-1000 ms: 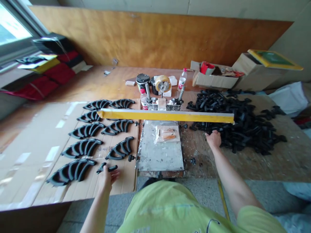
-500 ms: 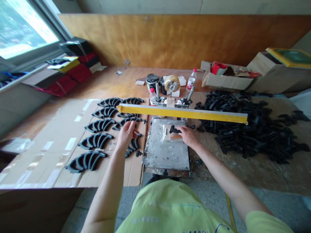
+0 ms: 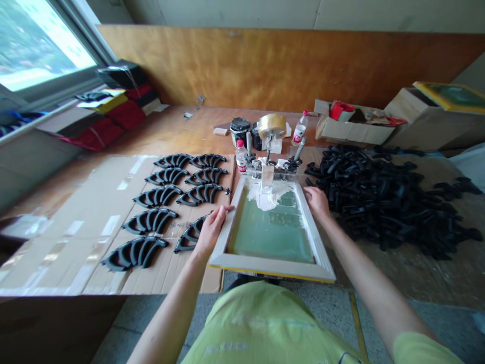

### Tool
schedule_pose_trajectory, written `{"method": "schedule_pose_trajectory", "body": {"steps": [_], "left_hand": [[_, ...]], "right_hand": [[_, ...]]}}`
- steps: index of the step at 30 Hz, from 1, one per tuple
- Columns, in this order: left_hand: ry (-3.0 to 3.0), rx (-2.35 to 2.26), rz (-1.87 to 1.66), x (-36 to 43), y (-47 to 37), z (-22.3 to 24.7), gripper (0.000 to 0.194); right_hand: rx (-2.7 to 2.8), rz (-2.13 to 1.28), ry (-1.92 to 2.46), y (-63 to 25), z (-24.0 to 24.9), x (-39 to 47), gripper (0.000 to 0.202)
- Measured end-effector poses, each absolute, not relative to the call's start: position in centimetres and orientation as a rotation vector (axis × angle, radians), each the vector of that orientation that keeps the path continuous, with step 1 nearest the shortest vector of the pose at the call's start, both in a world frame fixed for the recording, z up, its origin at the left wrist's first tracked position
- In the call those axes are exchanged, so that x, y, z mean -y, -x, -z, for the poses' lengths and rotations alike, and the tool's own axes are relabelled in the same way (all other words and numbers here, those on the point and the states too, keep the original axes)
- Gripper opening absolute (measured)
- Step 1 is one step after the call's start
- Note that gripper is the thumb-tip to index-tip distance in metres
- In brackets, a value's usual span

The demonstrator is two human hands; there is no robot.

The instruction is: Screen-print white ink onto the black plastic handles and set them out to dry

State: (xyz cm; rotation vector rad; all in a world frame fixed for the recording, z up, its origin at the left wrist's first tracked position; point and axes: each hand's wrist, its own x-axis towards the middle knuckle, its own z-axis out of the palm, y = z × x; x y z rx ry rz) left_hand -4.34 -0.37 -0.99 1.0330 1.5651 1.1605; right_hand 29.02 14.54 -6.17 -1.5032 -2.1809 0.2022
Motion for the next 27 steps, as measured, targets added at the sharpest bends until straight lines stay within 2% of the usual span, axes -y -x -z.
{"method": "schedule_pose_trajectory", "body": {"steps": [3, 6, 8, 15, 22, 27], "left_hand": [[-0.975, -1.553, -1.048, 1.7, 4.4, 5.6, 0.072], [-0.927, -1.569, -1.018, 1.9, 4.1, 9.1, 0.08], [-0.949, -1.614, -0.996, 1.7, 4.0, 10.2, 0.075], [-1.008, -1.668, -0.962, 1.8, 4.2, 10.9, 0.065], [-1.019, -1.69, -0.966, 1.8, 4.0, 10.8, 0.061], [-0.973, -1.692, -0.959, 1.9, 4.0, 10.6, 0.063]], "right_hand": [[2.125, -0.067, 1.451, -26.8, 3.9, -16.9, 0.048], [2.313, 0.038, 1.306, -21.5, 1.8, -17.6, 0.062], [2.464, 0.057, 1.28, -18.5, 1.0, -17.3, 0.053], [2.755, -0.271, 1.474, -17.9, 0.3, -16.1, 0.026], [2.634, -0.051, 1.621, -18.2, 2.0, -15.0, 0.02], [2.815, -0.137, 1.141, -18.7, 3.6, -11.0, 0.019]]}}
